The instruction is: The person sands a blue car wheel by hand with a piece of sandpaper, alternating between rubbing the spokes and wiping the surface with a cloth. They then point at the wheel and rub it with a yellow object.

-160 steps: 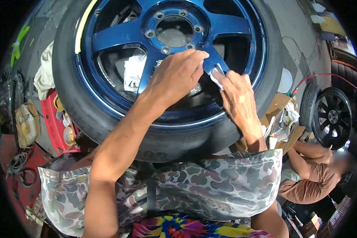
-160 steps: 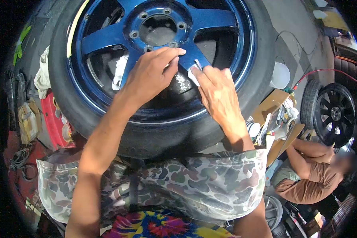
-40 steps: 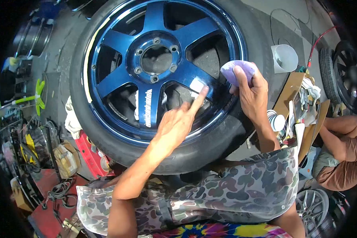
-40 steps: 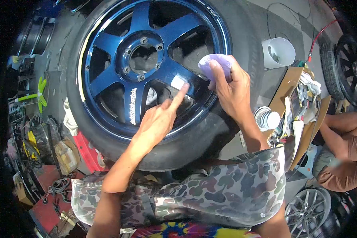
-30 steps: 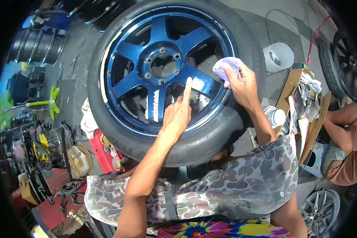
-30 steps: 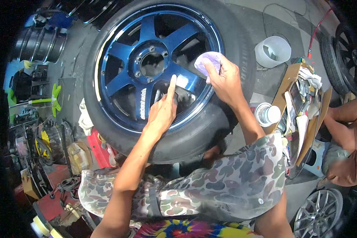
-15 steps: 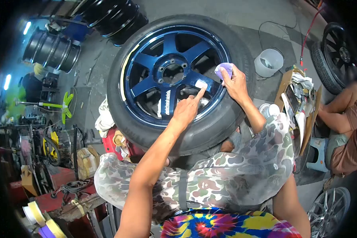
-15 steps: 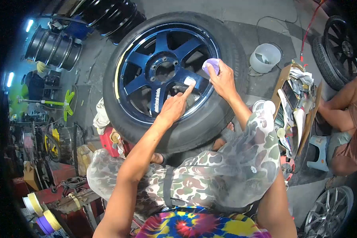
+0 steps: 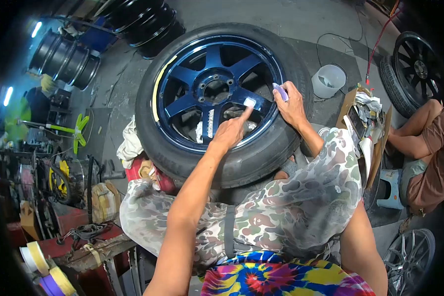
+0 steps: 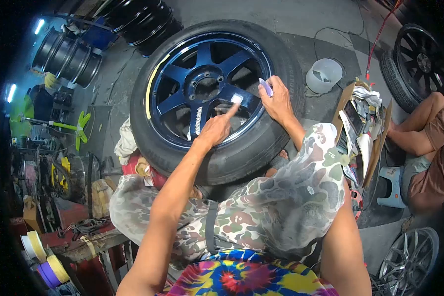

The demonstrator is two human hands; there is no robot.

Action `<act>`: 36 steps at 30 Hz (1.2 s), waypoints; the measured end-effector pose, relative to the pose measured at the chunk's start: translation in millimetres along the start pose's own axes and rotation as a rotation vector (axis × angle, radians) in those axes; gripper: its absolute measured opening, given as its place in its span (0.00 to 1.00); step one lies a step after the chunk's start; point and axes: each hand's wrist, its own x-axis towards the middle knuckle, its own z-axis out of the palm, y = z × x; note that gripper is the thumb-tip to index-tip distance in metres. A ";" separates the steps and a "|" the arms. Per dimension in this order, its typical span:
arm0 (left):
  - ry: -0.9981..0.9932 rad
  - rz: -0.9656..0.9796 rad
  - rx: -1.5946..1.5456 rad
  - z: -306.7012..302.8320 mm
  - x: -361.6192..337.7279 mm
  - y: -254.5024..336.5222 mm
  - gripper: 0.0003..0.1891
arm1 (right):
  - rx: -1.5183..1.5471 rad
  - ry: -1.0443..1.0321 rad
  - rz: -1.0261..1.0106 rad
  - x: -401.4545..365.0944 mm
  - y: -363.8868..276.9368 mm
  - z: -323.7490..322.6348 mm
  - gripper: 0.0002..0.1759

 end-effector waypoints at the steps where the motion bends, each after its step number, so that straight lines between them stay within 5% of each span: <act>1: 0.040 0.081 -0.042 0.1 -2.5 1.9 0.46 | 0.007 0.019 0.014 0.4 2.6 1.5 0.14; 6: 0.155 0.033 -0.068 13.3 0.4 15.9 0.43 | 0.209 0.003 0.210 3.6 -8.2 -2.4 0.15; 8: 0.126 -0.333 -0.126 16.9 3.9 20.9 0.39 | 0.286 -0.037 0.320 1.0 -18.1 -8.9 0.15; 10: 0.148 -0.183 -0.110 13.0 7.2 20.5 0.40 | 0.255 -0.097 0.376 5.7 -22.3 -9.4 0.15; 12: 0.161 0.121 -0.060 8.5 6.5 23.0 0.40 | 0.130 -0.063 0.221 5.5 -12.5 -5.0 0.15; 14: 0.215 0.074 -0.080 3.1 8.9 30.4 0.41 | 0.002 -0.026 0.068 3.1 -2.5 -1.3 0.15; 16: -0.114 -0.099 0.051 -15.2 15.4 41.2 0.44 | -0.024 -0.021 0.055 2.0 -5.4 -2.2 0.15; 22: 0.147 -0.401 0.018 17.5 32.3 0.9 0.54 | -0.042 -0.025 0.008 2.4 -5.8 -1.8 0.15; 28: 0.018 0.059 0.176 12.0 33.2 8.0 0.54 | -0.001 -0.032 0.118 1.8 -6.0 -0.5 0.15; 32: 0.148 -0.272 -0.028 21.3 34.3 11.3 0.54 | 0.065 -0.062 0.213 2.6 -5.9 -0.6 0.15; 36: -0.005 -0.013 0.232 9.0 31.4 11.4 0.55 | -0.014 -0.047 0.074 4.4 -6.2 -2.0 0.14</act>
